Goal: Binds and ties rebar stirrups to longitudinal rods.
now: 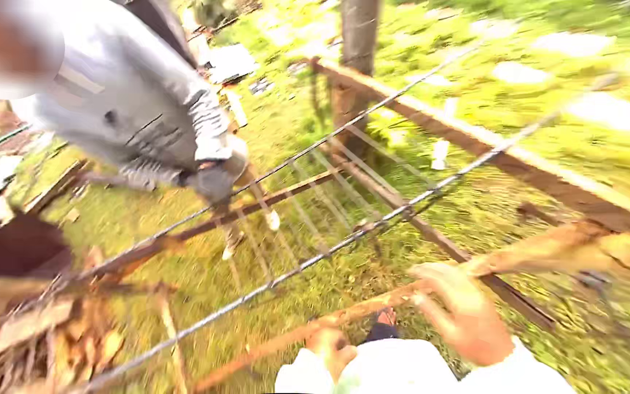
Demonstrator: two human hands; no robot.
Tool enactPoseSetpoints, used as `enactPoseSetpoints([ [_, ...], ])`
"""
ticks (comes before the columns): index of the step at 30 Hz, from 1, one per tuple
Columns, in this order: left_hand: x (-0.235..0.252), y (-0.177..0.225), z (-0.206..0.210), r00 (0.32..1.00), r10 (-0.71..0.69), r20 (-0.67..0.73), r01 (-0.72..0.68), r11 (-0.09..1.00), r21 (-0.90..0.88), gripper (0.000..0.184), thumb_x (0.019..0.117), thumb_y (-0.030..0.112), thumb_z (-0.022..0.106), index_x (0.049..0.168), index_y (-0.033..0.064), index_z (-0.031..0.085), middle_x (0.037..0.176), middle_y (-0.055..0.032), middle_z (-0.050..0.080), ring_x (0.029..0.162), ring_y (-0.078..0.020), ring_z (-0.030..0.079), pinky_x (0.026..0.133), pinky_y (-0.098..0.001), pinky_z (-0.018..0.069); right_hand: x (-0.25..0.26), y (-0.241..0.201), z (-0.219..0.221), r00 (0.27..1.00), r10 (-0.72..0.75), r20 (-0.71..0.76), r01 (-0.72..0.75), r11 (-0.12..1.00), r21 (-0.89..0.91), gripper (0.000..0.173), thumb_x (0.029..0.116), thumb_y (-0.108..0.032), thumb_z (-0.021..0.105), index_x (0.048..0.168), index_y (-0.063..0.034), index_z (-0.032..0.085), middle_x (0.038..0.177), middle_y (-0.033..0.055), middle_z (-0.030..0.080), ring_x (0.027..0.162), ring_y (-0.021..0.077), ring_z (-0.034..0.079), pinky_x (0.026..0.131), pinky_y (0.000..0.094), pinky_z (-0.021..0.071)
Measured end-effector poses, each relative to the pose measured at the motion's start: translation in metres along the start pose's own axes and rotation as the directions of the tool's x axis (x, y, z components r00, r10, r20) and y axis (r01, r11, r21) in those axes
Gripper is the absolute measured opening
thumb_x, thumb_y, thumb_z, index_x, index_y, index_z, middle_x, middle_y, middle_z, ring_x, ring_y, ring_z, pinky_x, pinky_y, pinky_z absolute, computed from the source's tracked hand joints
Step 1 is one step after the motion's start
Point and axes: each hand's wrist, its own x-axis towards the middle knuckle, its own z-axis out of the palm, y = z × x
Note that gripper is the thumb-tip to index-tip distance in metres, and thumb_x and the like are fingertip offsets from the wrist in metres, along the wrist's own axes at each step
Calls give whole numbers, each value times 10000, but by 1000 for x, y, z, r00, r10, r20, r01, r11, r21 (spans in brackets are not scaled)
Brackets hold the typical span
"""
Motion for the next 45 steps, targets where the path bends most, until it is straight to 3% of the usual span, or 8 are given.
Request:
enactPoseSetpoints([
  [4, -33, -10, -19, 962, 200, 189, -218, 972, 85, 400, 1014, 328, 615, 1073, -54, 720, 1055, -261, 707, 1037, -394, 678, 962, -607, 497, -28, -87, 91, 884, -325, 337, 371, 925, -81, 271, 1013, -272, 609, 1223, -149, 728, 1157, 89, 751, 1189, 340, 681, 1081, 689, 431],
  [10, -92, -96, -67, 915, 384, 127, -371, 921, -114, 320, 1002, 247, 619, 1053, -52, 720, 968, -199, 706, 899, -282, 672, 862, -517, 533, -37, -156, 116, 709, -280, 648, 227, 960, 166, 382, 1096, -353, 460, 1207, -82, 706, 1089, 132, 751, 1035, 319, 725, 921, 574, 552],
  [17, -140, -147, -104, 945, 295, 142, -303, 953, 34, 379, 1080, 297, 503, 1191, 5, 717, 1102, -201, 722, 1051, -327, 686, 992, -573, 494, -67, -209, 167, 857, -253, 450, 259, 965, 49, 262, 1055, -224, 528, 1122, -97, 747, 993, 108, 757, 921, 286, 751, 800, 513, 613],
  [21, -141, -151, -118, 939, 295, 176, -323, 933, 158, 395, 1075, 340, 516, 1154, 11, 720, 1024, -203, 714, 978, -345, 684, 929, -590, 510, -74, -221, 177, 839, -75, 539, -65, 970, 236, 350, 1089, -222, 462, 1294, -66, 699, 1210, 132, 736, 1120, 271, 715, 996, 526, 555],
  [26, -145, -158, -143, 938, 347, 28, -348, 931, 112, 398, 1057, 337, 557, 1200, -9, 692, 1063, -208, 713, 988, -323, 693, 950, -551, 525, -81, -220, 167, 898, 76, 434, -219, 931, 291, 297, 1043, -134, 489, 1149, 1, 731, 910, 135, 743, 741, 197, 697, 736, 430, 592],
  [31, -158, -196, -204, 843, 61, -535, -163, 976, -144, 372, 1055, 337, 560, 1307, 79, 652, 1244, -108, 695, 1132, -222, 676, 1031, -459, 519, -76, -131, 212, 563, 579, 590, -823, 456, 339, 261, 1080, -109, 441, 1218, 3, 631, 697, -8, 587, 479, 45, 447, 440, 217, 375],
  [34, -130, -206, -212, 821, 29, -570, -170, 966, -196, 337, 1045, 333, 589, 1254, 85, 679, 1184, -95, 713, 1081, -210, 686, 999, -453, 530, -63, -111, 278, 472, 599, 647, -877, 242, 416, 312, 1105, -217, 441, 1328, -48, 580, 809, 48, 621, 541, 118, 526, 477, 286, 457],
  [45, -37, -166, -194, 888, -19, -459, -3, 999, -48, 671, 1026, 411, 591, 1570, 70, 396, 1323, -221, 636, 1216, -360, 623, 1089, -545, 455, 26, -176, 355, 732, 513, 449, -668, 410, 620, 315, 1106, -200, 457, 1312, -11, 603, 1035, 143, 677, 900, 229, 661, 743, 412, 552],
])
